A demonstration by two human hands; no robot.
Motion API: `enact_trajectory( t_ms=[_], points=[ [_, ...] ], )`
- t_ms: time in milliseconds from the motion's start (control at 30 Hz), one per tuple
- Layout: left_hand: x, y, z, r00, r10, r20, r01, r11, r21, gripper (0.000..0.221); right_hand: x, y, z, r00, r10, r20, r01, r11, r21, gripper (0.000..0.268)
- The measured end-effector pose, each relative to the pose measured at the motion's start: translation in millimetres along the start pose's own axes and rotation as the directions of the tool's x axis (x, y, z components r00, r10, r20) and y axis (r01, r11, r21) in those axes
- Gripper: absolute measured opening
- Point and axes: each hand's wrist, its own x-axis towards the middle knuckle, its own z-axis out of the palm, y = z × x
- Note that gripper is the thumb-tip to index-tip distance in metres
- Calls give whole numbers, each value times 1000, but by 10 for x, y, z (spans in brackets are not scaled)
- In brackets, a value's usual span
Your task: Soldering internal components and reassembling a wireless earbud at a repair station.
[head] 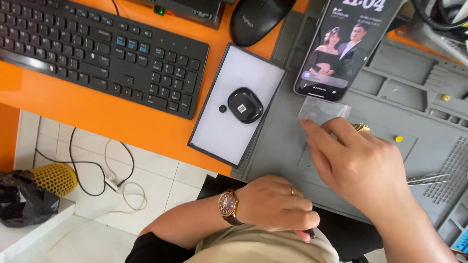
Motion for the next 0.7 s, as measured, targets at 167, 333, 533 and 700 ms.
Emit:
enact_trajectory(
  t_ms=[167,333,533,700],
  points=[
    [38,13,20,997,2,-77,-2,1000,8,33,318,-190,-81,987,-121,-103,132,986,104,15],
    [91,-22,36,972,142,-189,-115,983,145,37,880,-627,-31,902,-317,-292,328,945,-15,25],
    [0,-26,56,959,212,-186,-174,963,206,37,1100,-791,210,840,-394,-374,337,918,-211,27],
    [-104,-36,75,953,101,-285,-107,994,-6,30,886,-693,69,850,-346,-397,328,938,-114,11]
  ],
)
